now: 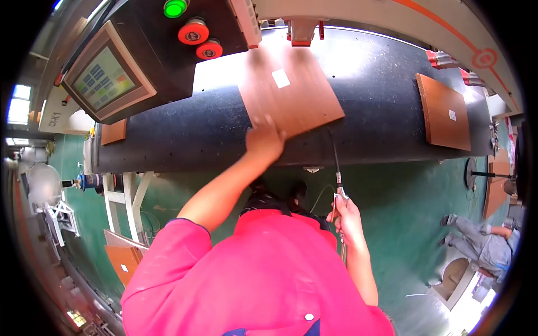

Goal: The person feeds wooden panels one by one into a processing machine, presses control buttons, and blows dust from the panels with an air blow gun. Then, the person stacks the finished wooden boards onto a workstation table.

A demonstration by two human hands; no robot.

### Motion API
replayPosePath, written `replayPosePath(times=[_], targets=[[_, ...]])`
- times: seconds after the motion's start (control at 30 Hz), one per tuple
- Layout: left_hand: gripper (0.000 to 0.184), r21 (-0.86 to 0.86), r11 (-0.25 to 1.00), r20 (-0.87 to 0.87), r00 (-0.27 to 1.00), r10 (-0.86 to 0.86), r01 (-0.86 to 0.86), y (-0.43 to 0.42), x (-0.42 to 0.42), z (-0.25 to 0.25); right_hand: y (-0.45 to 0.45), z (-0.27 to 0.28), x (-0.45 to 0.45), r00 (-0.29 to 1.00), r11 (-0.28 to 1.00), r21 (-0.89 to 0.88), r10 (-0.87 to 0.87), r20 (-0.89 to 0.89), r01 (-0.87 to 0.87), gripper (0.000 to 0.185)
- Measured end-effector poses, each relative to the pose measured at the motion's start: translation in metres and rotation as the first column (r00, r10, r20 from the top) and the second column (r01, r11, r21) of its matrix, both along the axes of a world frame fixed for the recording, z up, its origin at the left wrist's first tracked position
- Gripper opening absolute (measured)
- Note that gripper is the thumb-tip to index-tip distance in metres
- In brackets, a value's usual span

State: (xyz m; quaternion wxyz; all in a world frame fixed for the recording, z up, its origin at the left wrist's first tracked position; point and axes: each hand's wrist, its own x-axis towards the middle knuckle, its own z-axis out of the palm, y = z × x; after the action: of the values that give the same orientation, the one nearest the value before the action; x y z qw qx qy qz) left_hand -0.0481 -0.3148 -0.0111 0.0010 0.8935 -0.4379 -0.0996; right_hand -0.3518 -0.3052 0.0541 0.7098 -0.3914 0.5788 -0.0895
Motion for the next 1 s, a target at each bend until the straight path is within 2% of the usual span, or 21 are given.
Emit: replayPosePath(times=[0.07,0.1,0.13,0.2,0.23,0.37,0.43,0.5,0.53,0.6,0.63,0.73,0.8,0.83,0.87,0.9,1.0], targets=[[0.046,0.097,0.960,-0.334,0.917,-0.216,0.262,-0.006,-0.019,0.043,-0.004,-0.003,-0.010,1.000,1.000,-0.019,-0.009,0.016,0.009,0.035],[0.054,-0.046,0.919,-0.349,0.855,-0.383,0.393,-0.012,-0.003,0.027,-0.004,-0.005,-0.016,0.999,0.999,-0.021,-0.025,0.032,0.026,0.035],[0.064,-0.182,0.839,-0.336,0.770,-0.543,0.512,-0.017,0.013,0.012,-0.003,-0.007,-0.022,0.998,0.999,-0.020,-0.040,0.043,0.041,0.034],[0.078,-0.276,0.710,-0.155,0.699,-0.698,0.648,-0.035,0.050,0.012,-0.002,-0.011,-0.032,0.999,0.999,-0.017,-0.034,0.043,0.034,0.034],[0.095,-0.158,0.689,-0.105,0.682,-0.724,0.707,-0.042,0.070,0.012,-0.002,-0.010,-0.035,0.999,0.999,-0.013,-0.030,0.033,0.030,0.034],[0.103,0.011,0.792,-0.078,0.791,-0.607,0.610,-0.031,0.073,0.009,-0.005,-0.011,-0.038,0.999,0.999,-0.003,-0.044,0.020,0.044,0.033],[0.103,-0.039,0.935,-0.046,0.935,-0.353,0.351,-0.032,0.071,-0.005,-0.004,-0.005,-0.040,1.000,0.999,0.033,0.024,-0.013,-0.024,0.033],[0.101,-0.076,0.996,0.043,0.998,-0.047,0.050,-0.044,0.061,-0.019,-0.009,0.001,-0.033,0.989,0.989,0.059,0.142,-0.042,-0.139,0.033],[0.101,0.005,0.995,0.035,0.994,0.099,-0.099,-0.055,0.049,-0.011,-0.007,0.004,-0.031,0.989,0.990,0.054,0.136,-0.059,-0.133,0.033],[0.100,0.160,0.909,0.048,0.923,0.382,-0.384,-0.074,0.032,0.010,-0.005,0.011,-0.029,0.988,0.992,0.042,0.123,-0.098,-0.120,0.033],[0.102,0.118,0.905,0.008,0.912,0.411,-0.409,-0.072,0.033,0.016,-0.003,0.011,-0.031,0.990,0.993,0.026,0.115,-0.085,-0.113,0.034],[0.094,0.052,0.980,-0.276,0.940,0.201,-0.194,-0.049,0.076,-0.012,-0.004,0.014,-0.032,0.994,0.995,0.033,0.091,-0.065,-0.089,0.034],[0.085,-0.067,0.992,-0.184,0.976,-0.117,0.106,-0.017,0.077,-0.008,0.000,0.003,-0.035,0.992,0.994,0.047,0.100,-0.075,-0.097,0.033],[0.082,-0.133,0.939,-0.012,0.947,-0.321,0.317,0.006,0.075,-0.016,-0.001,-0.001,-0.035,0.991,0.993,0.055,0.107,-0.080,-0.103,0.033],[0.080,-0.159,0.837,0.170,0.850,-0.499,0.523,0.018,0.073,-0.022,-0.003,-0.001,-0.033,0.994,0.995,0.063,0.088,-0.071,-0.083,0.033],[0.074,-0.174,0.868,0.079,0.885,-0.458,0.465,0.020,0.070,-0.018,-0.005,0.003,-0.032,0.995,0.995,0.075,0.068,-0.067,-0.063,0.033],[0.075,-0.119,0.960,0.102,0.965,-0.244,0.255,0.010,0.054,-0.013,-0.008,0.001,-0.030,0.996,0.995,0.089,0.062,-0.067,-0.055,0.032]])
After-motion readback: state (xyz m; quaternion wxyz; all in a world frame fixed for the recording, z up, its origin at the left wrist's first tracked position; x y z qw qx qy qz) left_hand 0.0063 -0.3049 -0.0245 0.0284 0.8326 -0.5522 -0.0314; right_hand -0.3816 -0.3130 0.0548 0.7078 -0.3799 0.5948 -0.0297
